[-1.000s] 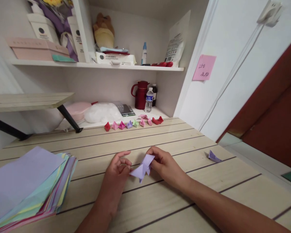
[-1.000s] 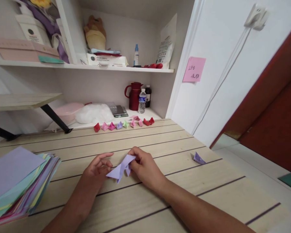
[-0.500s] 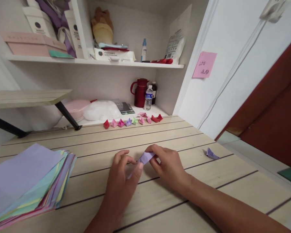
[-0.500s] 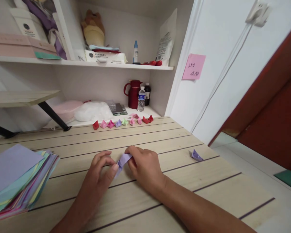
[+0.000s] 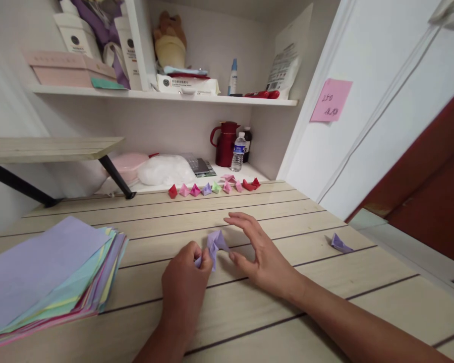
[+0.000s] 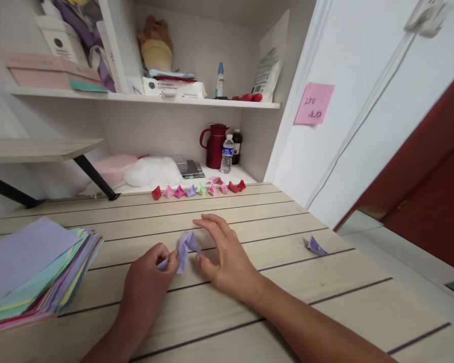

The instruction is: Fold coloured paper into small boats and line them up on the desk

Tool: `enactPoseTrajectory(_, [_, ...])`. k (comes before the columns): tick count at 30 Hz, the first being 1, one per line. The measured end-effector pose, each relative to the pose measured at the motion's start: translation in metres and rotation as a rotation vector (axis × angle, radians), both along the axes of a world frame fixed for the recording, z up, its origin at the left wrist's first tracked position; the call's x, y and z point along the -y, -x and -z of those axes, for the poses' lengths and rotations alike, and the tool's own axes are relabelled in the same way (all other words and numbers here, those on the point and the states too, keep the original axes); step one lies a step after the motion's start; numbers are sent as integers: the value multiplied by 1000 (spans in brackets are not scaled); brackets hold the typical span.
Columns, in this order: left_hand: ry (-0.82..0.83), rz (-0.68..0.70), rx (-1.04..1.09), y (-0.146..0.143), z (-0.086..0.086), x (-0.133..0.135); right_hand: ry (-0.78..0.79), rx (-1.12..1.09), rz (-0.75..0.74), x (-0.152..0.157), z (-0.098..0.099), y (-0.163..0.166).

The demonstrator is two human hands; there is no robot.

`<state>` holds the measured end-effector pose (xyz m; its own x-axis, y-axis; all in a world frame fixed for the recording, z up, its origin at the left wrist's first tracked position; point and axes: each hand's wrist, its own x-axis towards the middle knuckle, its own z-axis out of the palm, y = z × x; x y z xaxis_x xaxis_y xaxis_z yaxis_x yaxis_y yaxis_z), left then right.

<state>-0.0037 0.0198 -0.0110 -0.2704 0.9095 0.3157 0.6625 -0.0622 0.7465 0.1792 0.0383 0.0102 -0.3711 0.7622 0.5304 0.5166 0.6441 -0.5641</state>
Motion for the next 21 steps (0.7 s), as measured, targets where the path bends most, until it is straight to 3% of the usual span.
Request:
enactPoseTrajectory(7, [-81,133,-83,-9,-1,8,-146,121,-32,3,1,4])
enactPoseTrajectory(11, [-115,191,-61,-14,-2,9,-143,103,-71,-3,5,4])
enactPoseTrajectory(15, [-94,171,4,-14,-5,9,-151,121,-24,-5,4,2])
enactPoseTrajectory(21, [90,91,221,-8,-10,6,-398,133,15,-5,4,-3])
